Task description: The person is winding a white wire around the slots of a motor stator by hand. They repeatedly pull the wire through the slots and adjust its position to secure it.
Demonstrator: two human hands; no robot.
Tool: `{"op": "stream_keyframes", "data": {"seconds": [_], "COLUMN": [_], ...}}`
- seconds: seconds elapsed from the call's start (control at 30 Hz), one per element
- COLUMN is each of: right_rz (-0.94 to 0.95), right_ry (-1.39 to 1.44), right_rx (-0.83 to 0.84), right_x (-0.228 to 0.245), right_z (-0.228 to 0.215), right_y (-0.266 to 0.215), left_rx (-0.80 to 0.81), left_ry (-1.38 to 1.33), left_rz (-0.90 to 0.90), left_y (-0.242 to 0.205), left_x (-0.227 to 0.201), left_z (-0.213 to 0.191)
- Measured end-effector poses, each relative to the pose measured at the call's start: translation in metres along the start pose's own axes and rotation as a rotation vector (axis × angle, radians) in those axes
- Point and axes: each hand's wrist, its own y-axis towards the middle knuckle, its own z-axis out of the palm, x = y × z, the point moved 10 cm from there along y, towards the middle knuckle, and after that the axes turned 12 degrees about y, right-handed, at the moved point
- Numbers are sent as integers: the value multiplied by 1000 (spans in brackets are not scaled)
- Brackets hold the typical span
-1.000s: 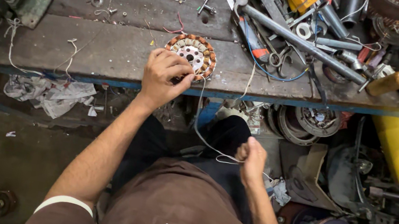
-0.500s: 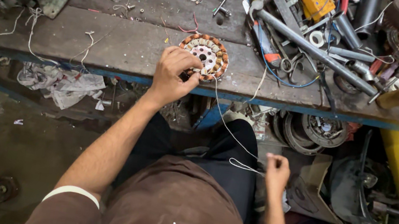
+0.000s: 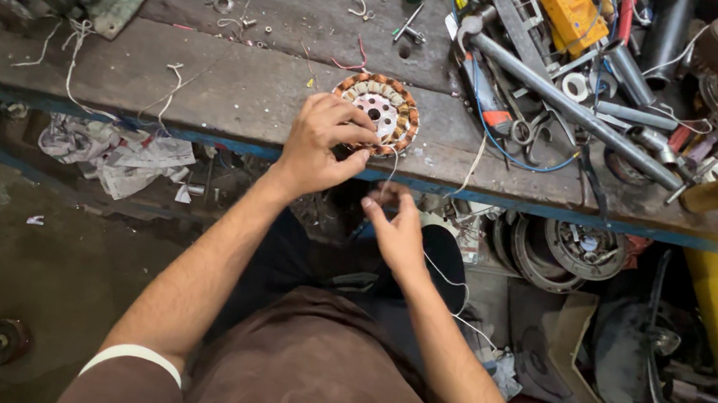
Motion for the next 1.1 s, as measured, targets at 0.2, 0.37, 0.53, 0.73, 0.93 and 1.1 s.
{"op": "stream_keyframes", "data": {"seconds": [0.2, 0.37, 0.53, 0.73, 0.93, 1.1], "right_rz": [73, 72, -65, -153, -203, -326], "right_ry": [294, 446, 434, 100, -67, -221], "right_rx": [338, 67, 31, 82, 180, 220], "right_x": [-28, -61, -51, -24, -11, 28], "right_z": [27, -18, -43, -28, -13, -15], "right_y": [-35, -78, -98, -95, -89, -98], "left_rx": [-22, -26, -2, 93, 39, -23], "left_ry": [-18, -25, 5, 80, 30, 20], "left_rz": [-9, -57, -14, 47, 40, 13], "left_y": [-3, 1, 0, 4, -1, -5], "left_x": [2, 8, 0, -8, -3, 2], "left_z": [0, -3, -1, 5, 5, 4]}}
